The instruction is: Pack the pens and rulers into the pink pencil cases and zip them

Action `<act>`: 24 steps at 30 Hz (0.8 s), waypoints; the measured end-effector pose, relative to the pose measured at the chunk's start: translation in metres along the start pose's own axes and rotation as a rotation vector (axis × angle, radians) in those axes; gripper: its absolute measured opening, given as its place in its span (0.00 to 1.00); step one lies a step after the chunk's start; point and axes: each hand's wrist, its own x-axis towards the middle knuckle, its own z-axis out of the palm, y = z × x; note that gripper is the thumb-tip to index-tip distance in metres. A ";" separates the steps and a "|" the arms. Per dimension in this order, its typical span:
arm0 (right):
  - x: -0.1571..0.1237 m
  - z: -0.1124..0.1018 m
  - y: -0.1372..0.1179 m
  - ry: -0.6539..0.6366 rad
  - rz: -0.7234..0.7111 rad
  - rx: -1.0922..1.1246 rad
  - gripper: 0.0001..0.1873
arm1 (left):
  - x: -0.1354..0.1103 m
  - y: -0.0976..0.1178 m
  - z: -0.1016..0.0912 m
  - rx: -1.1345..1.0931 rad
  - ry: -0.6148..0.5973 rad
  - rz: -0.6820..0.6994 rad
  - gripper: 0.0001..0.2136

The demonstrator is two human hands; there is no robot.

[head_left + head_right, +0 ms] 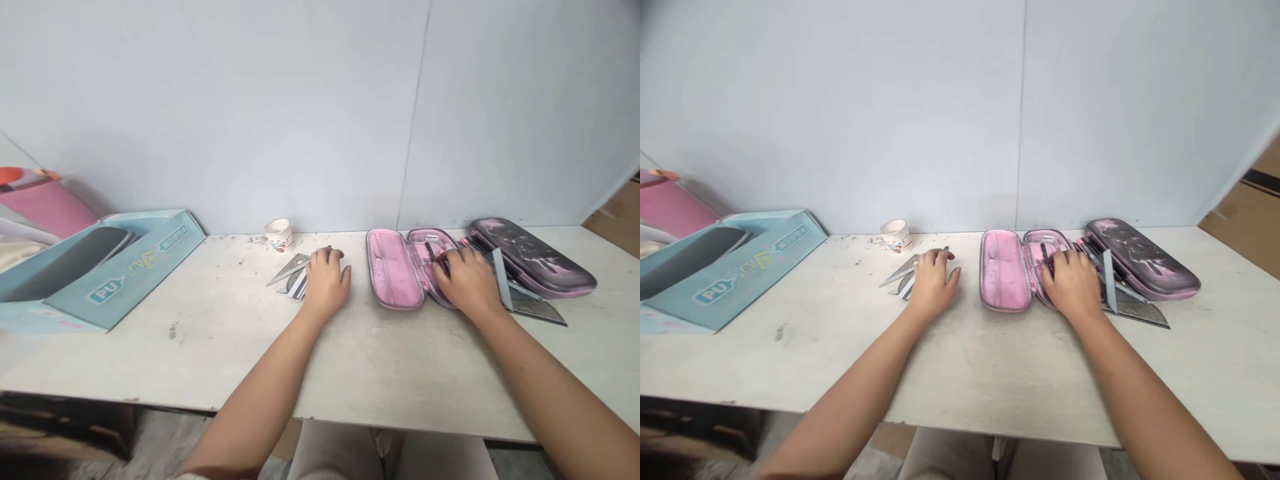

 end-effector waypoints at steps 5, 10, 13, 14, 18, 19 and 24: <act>0.001 0.000 -0.003 0.041 -0.012 0.073 0.17 | -0.001 -0.030 -0.004 0.320 -0.108 -0.107 0.17; 0.008 -0.008 -0.023 0.066 -0.071 0.190 0.14 | -0.001 -0.039 -0.001 0.359 -0.216 -0.056 0.14; 0.013 -0.018 -0.048 0.037 -0.118 0.326 0.12 | 0.002 -0.033 -0.001 0.300 -0.223 -0.041 0.14; 0.014 -0.022 -0.058 0.030 -0.128 0.376 0.12 | 0.003 -0.029 -0.001 0.253 -0.210 -0.028 0.15; 0.013 -0.032 -0.092 -0.018 -0.165 0.579 0.14 | 0.001 -0.003 -0.002 -0.136 -0.178 0.149 0.17; 0.011 -0.033 -0.098 -0.040 -0.167 0.622 0.14 | -0.002 0.005 -0.002 -0.254 -0.176 0.193 0.16; 0.004 -0.035 -0.093 -0.069 -0.101 0.713 0.11 | -0.022 0.036 -0.003 -0.492 -0.230 0.279 0.11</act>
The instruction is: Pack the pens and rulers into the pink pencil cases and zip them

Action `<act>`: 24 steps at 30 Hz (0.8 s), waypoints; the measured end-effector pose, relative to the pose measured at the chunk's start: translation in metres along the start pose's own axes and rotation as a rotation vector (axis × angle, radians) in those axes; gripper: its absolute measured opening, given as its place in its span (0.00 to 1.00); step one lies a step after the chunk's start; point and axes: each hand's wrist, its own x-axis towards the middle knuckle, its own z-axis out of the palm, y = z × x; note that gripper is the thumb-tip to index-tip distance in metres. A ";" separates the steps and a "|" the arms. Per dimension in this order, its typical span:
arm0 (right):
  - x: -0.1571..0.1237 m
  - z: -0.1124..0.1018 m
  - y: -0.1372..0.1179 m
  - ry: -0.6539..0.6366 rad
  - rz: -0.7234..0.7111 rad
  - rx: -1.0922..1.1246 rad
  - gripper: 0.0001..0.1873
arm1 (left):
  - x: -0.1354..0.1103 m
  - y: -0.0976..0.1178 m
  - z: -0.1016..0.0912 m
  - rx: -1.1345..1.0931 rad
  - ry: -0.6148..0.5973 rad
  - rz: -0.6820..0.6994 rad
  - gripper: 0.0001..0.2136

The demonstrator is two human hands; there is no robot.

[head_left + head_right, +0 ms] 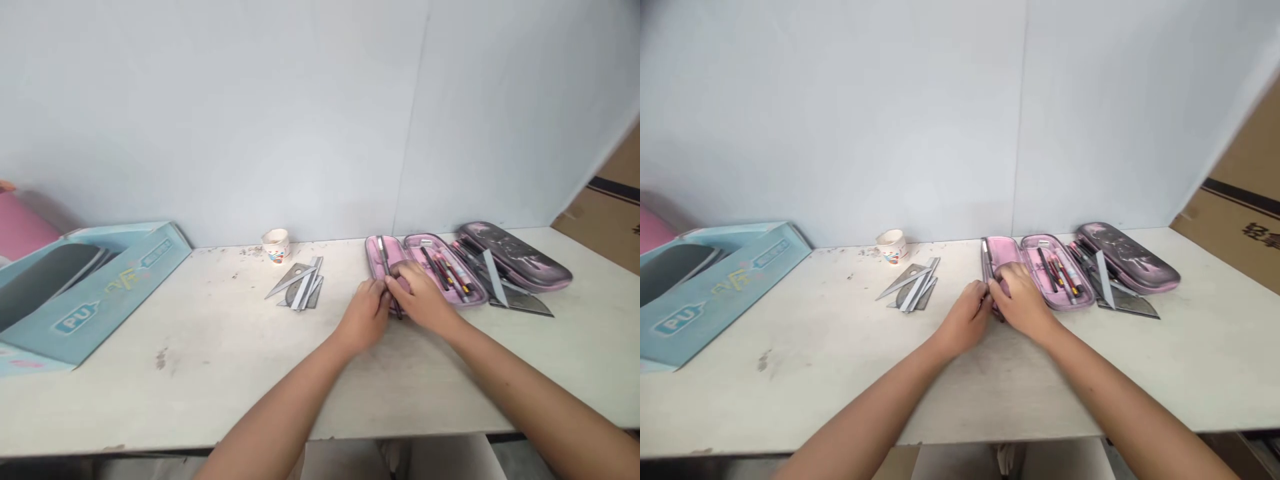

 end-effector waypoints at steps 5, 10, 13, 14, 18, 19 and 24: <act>0.003 -0.036 0.039 0.127 0.129 -0.217 0.10 | -0.003 0.013 -0.002 0.112 -0.106 0.097 0.10; -0.002 -0.050 0.078 0.071 0.339 -0.591 0.17 | 0.004 0.009 -0.008 0.179 -0.112 0.080 0.12; -0.006 -0.046 0.086 -0.013 0.381 -0.658 0.19 | 0.008 0.001 -0.011 0.215 -0.079 0.038 0.12; -0.007 -0.044 0.087 -0.016 0.389 -0.665 0.19 | 0.008 -0.001 -0.012 0.223 -0.068 0.019 0.12; -0.008 -0.042 0.089 0.013 0.386 -0.676 0.21 | 0.010 -0.007 -0.016 0.214 -0.029 -0.055 0.12; -0.008 -0.042 0.090 0.011 0.381 -0.681 0.21 | 0.010 -0.008 -0.016 0.209 -0.016 -0.070 0.12; -0.012 -0.039 0.097 -0.020 0.355 -0.717 0.22 | 0.007 -0.018 -0.026 0.196 0.056 -0.134 0.11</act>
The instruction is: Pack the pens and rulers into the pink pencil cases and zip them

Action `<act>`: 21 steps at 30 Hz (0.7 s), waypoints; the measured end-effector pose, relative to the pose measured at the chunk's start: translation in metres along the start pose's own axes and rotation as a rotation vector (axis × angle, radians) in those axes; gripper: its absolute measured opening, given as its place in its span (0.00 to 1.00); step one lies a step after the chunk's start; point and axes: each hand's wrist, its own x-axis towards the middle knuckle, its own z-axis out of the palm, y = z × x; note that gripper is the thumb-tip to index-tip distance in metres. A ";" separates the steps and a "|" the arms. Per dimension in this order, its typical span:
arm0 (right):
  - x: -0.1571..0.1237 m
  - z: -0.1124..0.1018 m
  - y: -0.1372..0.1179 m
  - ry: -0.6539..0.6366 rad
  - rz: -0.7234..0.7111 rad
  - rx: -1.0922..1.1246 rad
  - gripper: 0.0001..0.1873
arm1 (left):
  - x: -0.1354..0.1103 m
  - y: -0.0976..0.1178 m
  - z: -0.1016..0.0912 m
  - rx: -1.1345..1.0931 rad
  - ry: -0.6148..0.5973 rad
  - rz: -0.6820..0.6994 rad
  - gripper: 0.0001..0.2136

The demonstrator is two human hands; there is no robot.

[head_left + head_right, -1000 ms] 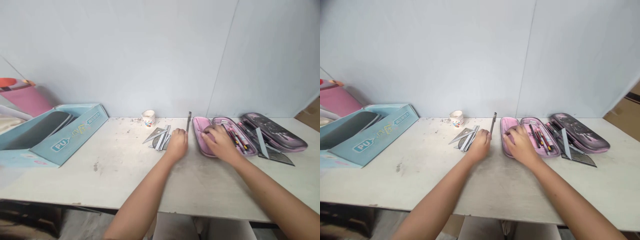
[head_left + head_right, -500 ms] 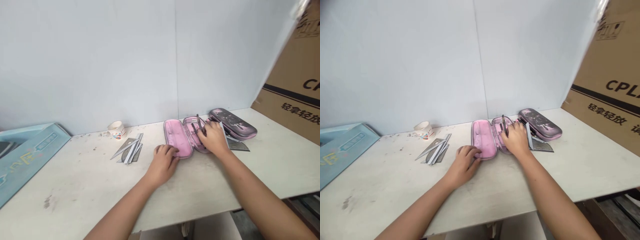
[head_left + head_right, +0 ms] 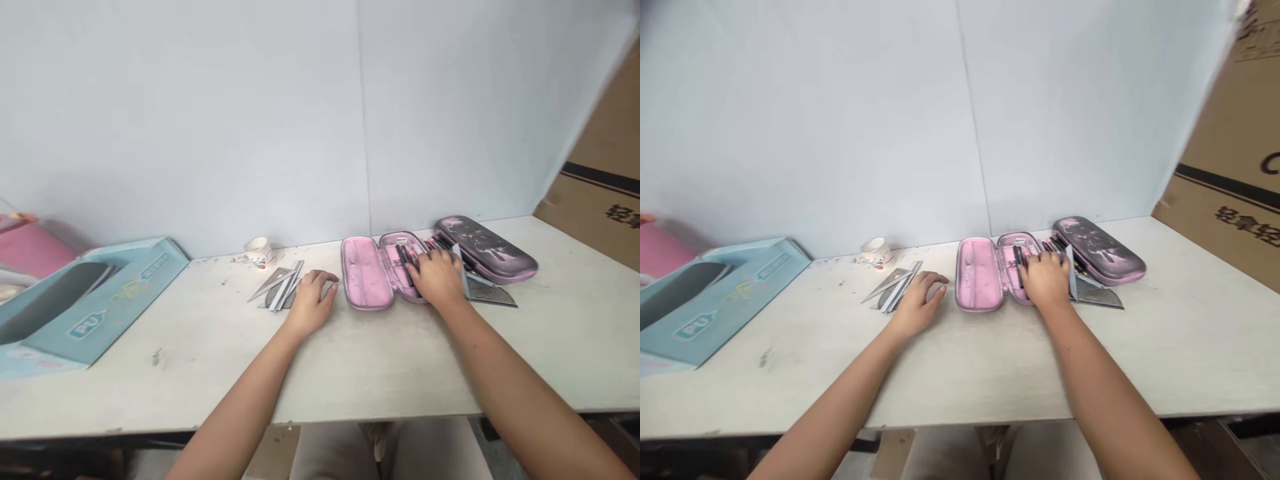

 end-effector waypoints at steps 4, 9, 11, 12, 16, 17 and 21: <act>-0.005 0.000 0.004 0.075 -0.014 -0.019 0.22 | -0.002 -0.034 -0.025 0.004 0.114 -0.102 0.11; -0.007 -0.014 -0.023 0.168 -0.167 0.014 0.19 | -0.018 -0.096 -0.063 0.146 0.163 -0.370 0.12; -0.007 -0.024 -0.052 0.147 -0.282 0.050 0.18 | -0.027 -0.114 -0.068 0.228 0.123 -0.483 0.13; -0.006 -0.029 -0.070 0.123 -0.347 0.069 0.18 | -0.032 -0.121 -0.068 0.267 0.107 -0.522 0.14; -0.005 -0.042 -0.146 -0.015 -0.585 0.153 0.18 | -0.047 -0.133 -0.055 0.401 0.035 -0.533 0.22; -0.004 -0.043 -0.163 -0.052 -0.617 0.162 0.18 | -0.049 -0.135 -0.051 0.426 0.014 -0.518 0.23; 0.003 -0.039 -0.210 -0.165 -0.665 0.160 0.19 | -0.051 -0.138 -0.043 0.453 -0.034 -0.494 0.22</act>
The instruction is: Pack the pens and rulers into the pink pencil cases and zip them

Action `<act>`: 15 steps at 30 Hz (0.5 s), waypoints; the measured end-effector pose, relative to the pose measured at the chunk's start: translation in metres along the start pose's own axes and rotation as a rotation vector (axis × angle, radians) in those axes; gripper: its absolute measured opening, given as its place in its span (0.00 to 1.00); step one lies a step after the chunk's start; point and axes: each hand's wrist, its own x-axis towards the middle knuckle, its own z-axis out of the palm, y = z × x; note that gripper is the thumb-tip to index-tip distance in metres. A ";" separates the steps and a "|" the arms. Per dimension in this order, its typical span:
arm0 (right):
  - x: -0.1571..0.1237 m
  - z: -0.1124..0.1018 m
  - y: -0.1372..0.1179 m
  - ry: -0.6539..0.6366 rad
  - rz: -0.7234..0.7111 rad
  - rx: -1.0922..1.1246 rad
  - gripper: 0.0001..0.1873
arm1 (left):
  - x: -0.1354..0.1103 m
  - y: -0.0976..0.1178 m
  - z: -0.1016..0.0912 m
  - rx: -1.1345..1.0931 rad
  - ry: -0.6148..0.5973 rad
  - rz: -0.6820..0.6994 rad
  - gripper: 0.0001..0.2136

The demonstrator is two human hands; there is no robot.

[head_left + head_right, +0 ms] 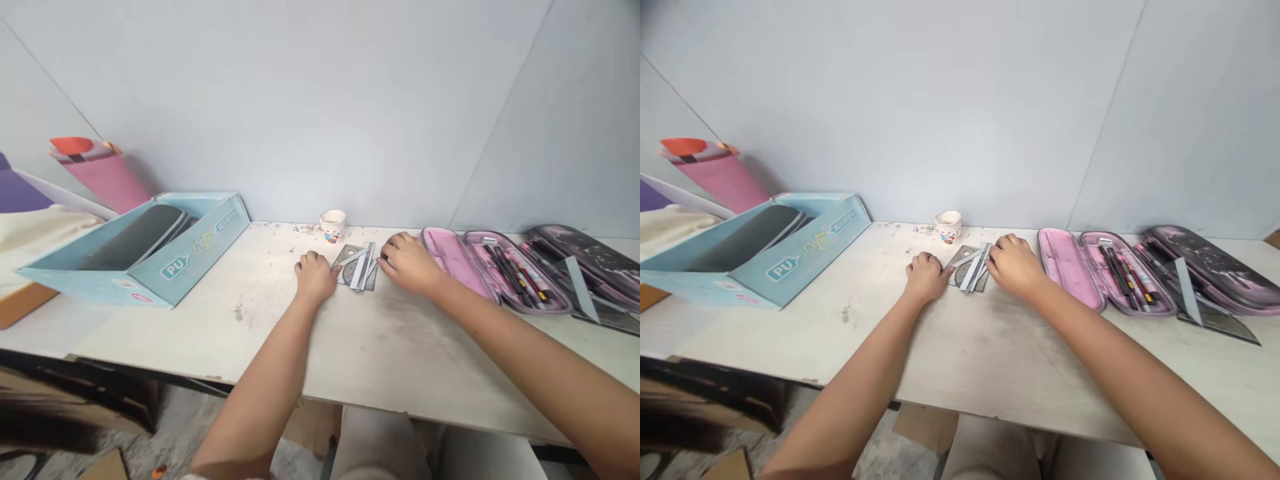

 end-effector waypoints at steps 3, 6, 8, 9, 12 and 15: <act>0.015 0.003 -0.006 -0.050 -0.002 0.006 0.19 | 0.001 0.001 0.000 -0.015 -0.019 -0.002 0.21; 0.023 0.003 -0.007 -0.057 0.004 -0.015 0.20 | 0.000 0.003 -0.002 -0.040 0.023 -0.017 0.24; 0.028 0.003 -0.007 -0.056 0.009 -0.032 0.20 | 0.000 0.004 -0.002 -0.057 0.052 -0.040 0.25; 0.030 0.003 -0.008 -0.061 0.011 -0.039 0.20 | 0.001 0.004 -0.002 -0.064 0.053 -0.049 0.24; 0.037 0.006 -0.012 -0.108 0.011 -0.053 0.20 | 0.001 0.005 -0.003 -0.081 0.019 -0.061 0.19; 0.044 0.008 -0.018 -0.169 -0.007 -0.068 0.19 | 0.002 0.005 -0.003 -0.096 -0.003 -0.060 0.17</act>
